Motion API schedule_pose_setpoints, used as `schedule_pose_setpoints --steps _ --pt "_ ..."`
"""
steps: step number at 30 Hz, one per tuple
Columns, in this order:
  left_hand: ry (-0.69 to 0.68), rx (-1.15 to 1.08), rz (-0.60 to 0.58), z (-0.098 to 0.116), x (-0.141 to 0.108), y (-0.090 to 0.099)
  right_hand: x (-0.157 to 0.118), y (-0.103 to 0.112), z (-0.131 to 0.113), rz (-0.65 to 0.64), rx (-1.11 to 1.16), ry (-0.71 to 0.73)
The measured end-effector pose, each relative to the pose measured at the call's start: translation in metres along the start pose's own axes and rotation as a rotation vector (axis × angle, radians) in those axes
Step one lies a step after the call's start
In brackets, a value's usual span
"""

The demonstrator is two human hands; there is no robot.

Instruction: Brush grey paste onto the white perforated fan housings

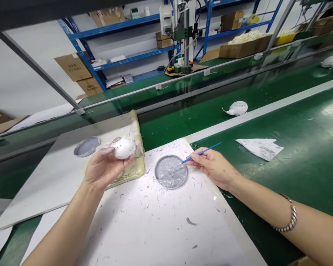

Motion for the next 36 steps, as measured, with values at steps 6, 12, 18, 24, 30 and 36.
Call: schedule_pose_setpoints --steps 6,12,18,24,30,36 --pt "-0.096 0.275 -0.12 -0.02 -0.016 0.0 0.0 0.003 0.003 0.06 0.098 -0.069" --pt "-0.144 0.344 -0.245 -0.037 -0.028 -0.01 0.001 0.006 0.004 0.063 0.069 -0.045" --pt "-0.091 0.457 -0.26 -0.047 -0.035 -0.011 0.0 0.009 0.0 0.07 0.072 0.01" --pt "-0.083 0.54 -0.221 -0.055 -0.037 -0.009 -0.003 0.003 -0.007 0.071 0.153 -0.053" --pt "0.103 0.5 -0.069 -0.068 -0.041 -0.009 -0.018 -0.022 -0.028 -0.007 0.137 0.019" --pt "0.082 0.514 -0.083 -0.072 -0.045 -0.009 -0.049 -0.045 -0.05 -0.111 -0.19 0.551"
Point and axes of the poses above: each hand's wrist, its own x-axis towards the middle knuckle, its own y-axis out of the back of the hand, z = x × y, the point moved 5 cm from there along x, towards the middle knuckle, and after that the axes turned 10 degrees about z, right-handed, at the moved point
